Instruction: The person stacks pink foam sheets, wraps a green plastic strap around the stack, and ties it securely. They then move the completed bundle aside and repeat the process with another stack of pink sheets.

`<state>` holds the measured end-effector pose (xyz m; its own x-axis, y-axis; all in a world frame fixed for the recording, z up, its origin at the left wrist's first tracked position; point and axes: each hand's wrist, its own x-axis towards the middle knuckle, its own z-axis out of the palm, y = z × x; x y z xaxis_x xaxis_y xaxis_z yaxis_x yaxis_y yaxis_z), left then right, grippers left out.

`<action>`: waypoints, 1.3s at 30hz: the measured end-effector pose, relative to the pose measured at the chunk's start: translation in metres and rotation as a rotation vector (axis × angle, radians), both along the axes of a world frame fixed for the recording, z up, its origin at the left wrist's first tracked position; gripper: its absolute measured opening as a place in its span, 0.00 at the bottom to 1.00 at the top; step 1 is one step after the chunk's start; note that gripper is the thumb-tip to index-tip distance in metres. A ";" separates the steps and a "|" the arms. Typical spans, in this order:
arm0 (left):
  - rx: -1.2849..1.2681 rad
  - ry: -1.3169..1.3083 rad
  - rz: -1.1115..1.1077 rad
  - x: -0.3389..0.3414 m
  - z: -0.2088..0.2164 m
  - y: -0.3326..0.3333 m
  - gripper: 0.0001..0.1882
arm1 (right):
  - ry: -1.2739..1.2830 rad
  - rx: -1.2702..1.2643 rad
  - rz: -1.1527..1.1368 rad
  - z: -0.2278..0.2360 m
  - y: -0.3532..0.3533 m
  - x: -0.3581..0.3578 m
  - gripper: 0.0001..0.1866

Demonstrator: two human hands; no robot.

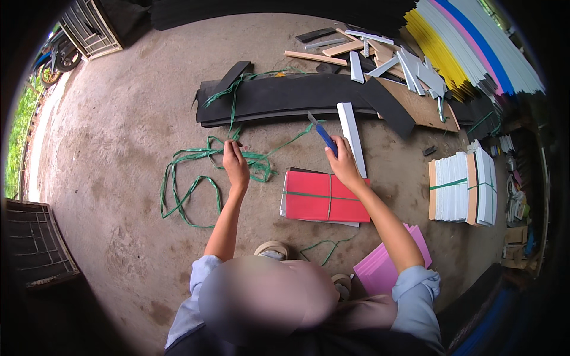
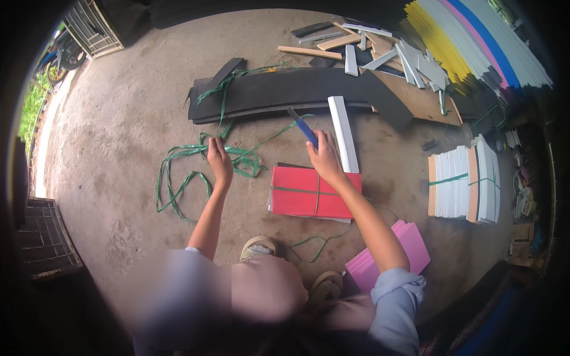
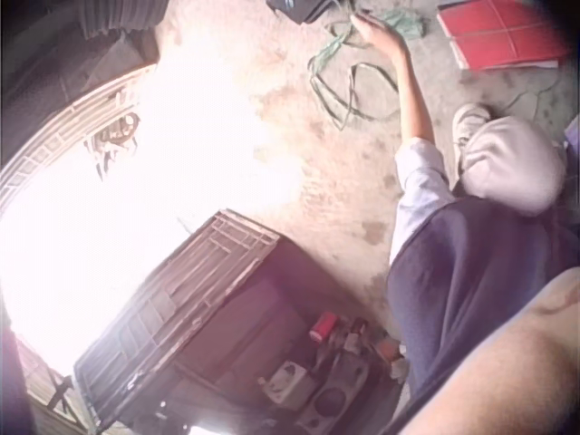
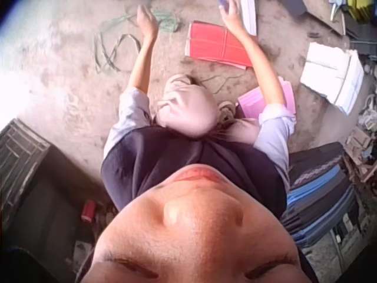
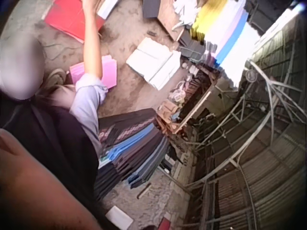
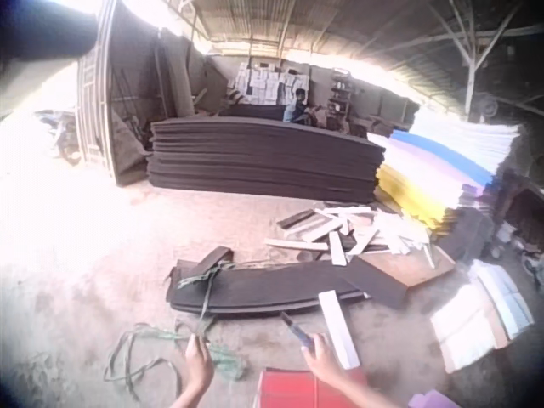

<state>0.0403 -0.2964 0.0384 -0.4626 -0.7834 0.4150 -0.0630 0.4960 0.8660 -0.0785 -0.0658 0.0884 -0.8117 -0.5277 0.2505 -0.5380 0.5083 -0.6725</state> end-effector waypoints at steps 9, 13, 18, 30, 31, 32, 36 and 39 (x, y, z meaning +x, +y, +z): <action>-0.279 -0.791 -0.221 0.016 -0.064 -0.029 0.37 | -0.013 0.462 -0.005 -0.118 -0.068 -0.023 0.19; -0.227 -0.751 -0.241 0.017 -0.051 -0.025 0.42 | -0.067 0.441 0.104 -0.129 -0.072 -0.029 0.22; -0.088 -0.466 -0.257 0.022 -0.024 -0.008 0.33 | -0.060 0.447 0.198 -0.083 -0.033 -0.037 0.22; 0.344 -0.593 -0.590 0.054 -0.083 0.131 0.38 | -0.735 0.204 -0.584 -0.108 0.187 0.079 0.34; 0.345 -0.618 -0.595 0.052 -0.080 0.132 0.40 | -0.784 0.139 -0.563 -0.100 0.187 0.084 0.33; 0.362 -0.592 -0.577 0.051 -0.080 0.129 0.38 | -0.828 0.068 -0.534 -0.093 0.187 0.081 0.32; 0.457 -0.325 -0.730 0.032 -0.051 0.120 0.32 | -0.681 -0.188 -0.517 -0.060 0.197 0.089 0.31; 0.506 -0.223 -0.866 0.008 0.020 0.143 0.29 | -0.640 -0.412 -0.448 -0.004 0.232 0.090 0.35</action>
